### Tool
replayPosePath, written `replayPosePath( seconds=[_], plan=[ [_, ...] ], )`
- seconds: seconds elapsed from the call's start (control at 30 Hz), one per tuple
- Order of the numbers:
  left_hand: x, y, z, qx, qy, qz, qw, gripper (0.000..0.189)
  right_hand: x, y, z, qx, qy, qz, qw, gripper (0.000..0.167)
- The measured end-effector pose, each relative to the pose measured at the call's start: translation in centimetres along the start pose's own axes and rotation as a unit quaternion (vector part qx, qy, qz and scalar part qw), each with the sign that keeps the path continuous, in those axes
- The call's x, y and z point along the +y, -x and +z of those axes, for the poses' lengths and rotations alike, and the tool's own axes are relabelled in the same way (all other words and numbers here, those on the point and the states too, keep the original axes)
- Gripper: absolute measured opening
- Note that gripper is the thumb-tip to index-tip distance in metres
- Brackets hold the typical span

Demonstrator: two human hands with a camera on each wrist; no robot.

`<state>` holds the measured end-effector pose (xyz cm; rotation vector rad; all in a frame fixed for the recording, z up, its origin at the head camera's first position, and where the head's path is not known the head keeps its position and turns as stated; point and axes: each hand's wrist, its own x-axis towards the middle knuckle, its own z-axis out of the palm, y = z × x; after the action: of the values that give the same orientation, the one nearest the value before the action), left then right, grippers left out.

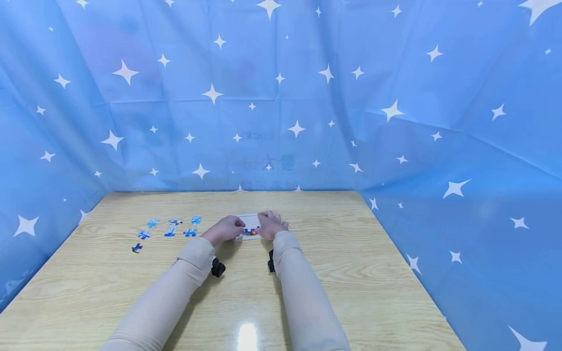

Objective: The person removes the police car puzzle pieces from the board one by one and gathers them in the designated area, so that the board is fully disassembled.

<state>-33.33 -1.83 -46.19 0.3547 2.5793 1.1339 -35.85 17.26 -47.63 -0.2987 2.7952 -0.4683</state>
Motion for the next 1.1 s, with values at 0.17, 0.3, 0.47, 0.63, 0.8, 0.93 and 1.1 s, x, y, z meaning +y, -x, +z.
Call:
replayPosePath(
  seconds=[0.17, 0.3, 0.47, 0.63, 0.8, 0.93, 1.1],
  plan=[
    [0.0, -0.6, 1.1, 0.012, -0.005, -0.015, 0.9998, 0.028, -0.2, 0.6, -0.2, 0.002, 0.002, -0.004, 1.0, 0.066],
    [0.3, -0.8, 1.6, 0.011, 0.019, -0.027, 0.9994, 0.031, -0.1, 1.0, -0.1, 0.009, -0.004, -0.006, 0.9999, 0.064],
    [0.5, -1.0, 1.8, 0.034, 0.069, -0.025, 0.9967, 0.035, -0.1, 1.0, -0.1, 0.021, -0.012, -0.013, 0.9996, 0.064],
    [0.2, -1.3, 1.8, 0.063, 0.1, -0.035, 0.9924, 0.026, 0.0, 0.8, -0.2, 0.017, -0.015, -0.015, 0.9996, 0.066],
    [0.0, -1.6, 1.8, 0.071, 0.133, -0.04, 0.9877, 0.02, 0.1, 0.6, -0.2, 0.017, -0.015, -0.013, 0.9996, 0.067],
    [-0.2, -1.7, 1.8, 0.072, 0.163, -0.049, 0.9828, 0.02, 0.1, 0.5, -0.2, 0.015, -0.014, -0.016, 0.9997, 0.068],
    [-0.3, -1.7, 1.6, 0.061, 0.196, -0.064, 0.9767, 0.021, 0.1, 0.6, -0.2, 0.017, -0.005, -0.022, 0.9996, 0.069]
  ],
)
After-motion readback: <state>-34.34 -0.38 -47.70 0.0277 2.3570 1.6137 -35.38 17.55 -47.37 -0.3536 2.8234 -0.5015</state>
